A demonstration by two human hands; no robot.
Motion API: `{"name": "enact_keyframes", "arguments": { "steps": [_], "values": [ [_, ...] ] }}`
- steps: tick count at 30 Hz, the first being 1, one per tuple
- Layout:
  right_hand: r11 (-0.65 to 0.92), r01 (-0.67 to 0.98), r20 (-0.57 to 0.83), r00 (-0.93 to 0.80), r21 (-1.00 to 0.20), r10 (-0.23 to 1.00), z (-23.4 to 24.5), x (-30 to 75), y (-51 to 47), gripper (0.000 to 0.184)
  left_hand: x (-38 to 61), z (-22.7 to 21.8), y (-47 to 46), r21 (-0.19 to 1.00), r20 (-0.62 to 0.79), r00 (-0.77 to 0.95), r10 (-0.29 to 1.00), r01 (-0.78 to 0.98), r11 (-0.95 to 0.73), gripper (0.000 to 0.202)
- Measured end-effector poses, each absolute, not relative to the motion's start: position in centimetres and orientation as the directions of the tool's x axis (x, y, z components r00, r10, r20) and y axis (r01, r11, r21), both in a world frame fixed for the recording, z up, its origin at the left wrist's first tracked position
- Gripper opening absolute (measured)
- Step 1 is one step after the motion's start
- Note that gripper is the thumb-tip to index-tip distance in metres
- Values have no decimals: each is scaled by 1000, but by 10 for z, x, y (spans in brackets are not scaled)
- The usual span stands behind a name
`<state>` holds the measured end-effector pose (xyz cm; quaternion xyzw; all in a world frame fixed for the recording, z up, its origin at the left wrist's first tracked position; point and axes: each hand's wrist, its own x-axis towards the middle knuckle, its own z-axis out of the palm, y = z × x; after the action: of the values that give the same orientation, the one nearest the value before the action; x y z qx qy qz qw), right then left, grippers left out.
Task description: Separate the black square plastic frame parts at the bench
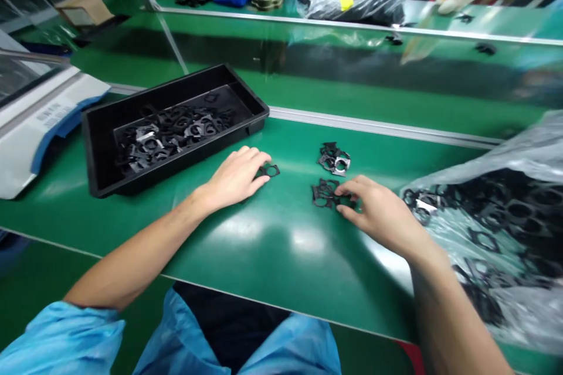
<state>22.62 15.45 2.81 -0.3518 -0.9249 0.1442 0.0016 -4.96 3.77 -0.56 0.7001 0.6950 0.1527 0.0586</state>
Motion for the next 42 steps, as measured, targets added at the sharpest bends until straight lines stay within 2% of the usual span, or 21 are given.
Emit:
{"name": "enact_keyframes", "arguments": {
  "steps": [5, 11, 15, 18, 20, 22, 25, 28, 30, 31, 33, 35, 37, 39, 42],
  "values": [
    [699, 697, -174, -717, -158, 675, 35, 228, 147, 12, -62, -5, 36, 263, 132, -21, 991, 965, -15, 17],
    [649, 757, -196, -650, -78, 735, 42, 229, 148, 30, -60, -8, 35, 385, 197, -7, 980, 920, -71, 13],
    [642, 751, -222, -660, -159, 717, 39, 233, 155, 24, -53, -7, 36, 500, 330, -7, 944, 850, -169, 9],
    [667, 673, -86, -722, -318, 687, 37, 232, 155, 27, -40, -4, 36, 717, 388, -87, 918, 655, -240, 7],
    [697, 551, 52, -767, -459, 640, 35, 227, 149, 31, -28, -4, 35, 898, 281, -132, 951, 386, -212, 13],
    [739, 389, 179, -809, -550, 559, 33, 218, 138, 37, -17, -7, 34, 994, 90, -83, 993, 75, -84, 29],
    [827, 237, 281, -863, -510, 420, 24, 204, 120, 44, -5, -11, 34, 964, -142, 72, 987, -216, 155, 49],
    [899, 175, 327, -890, -401, 319, 13, 196, 108, 47, -1, -14, 35, 910, -255, 150, 955, -296, 289, 50],
    [899, 164, 371, -869, -406, 326, 9, 195, 105, 46, -1, -15, 36, 892, -280, 158, 947, -322, 317, 48],
    [876, 177, 390, -843, -448, 370, 8, 195, 105, 44, -2, -15, 37, 886, -277, 145, 950, -343, 311, 48],
    [763, 217, 375, -769, -609, 518, 7, 196, 106, 38, -2, -16, 38, 877, -254, 95, 963, -397, 270, 49],
    [555, 229, 245, -719, -800, 650, 7, 195, 108, 25, -1, -17, 39, 872, -225, 51, 973, -436, 224, 50],
    [318, 224, 67, -714, -921, 697, 7, 193, 109, 27, 0, -17, 38, 872, -202, 37, 979, -448, 197, 50],
    [141, 215, -52, -699, -966, 713, 7, 190, 108, 39, 1, -18, 38, 872, -189, 48, 981, -451, 190, 49],
    [38, 186, -90, -633, -982, 769, 8, 187, 106, 44, 4, -19, 36, 870, -183, 72, 980, -453, 196, 48]
  ]
}}
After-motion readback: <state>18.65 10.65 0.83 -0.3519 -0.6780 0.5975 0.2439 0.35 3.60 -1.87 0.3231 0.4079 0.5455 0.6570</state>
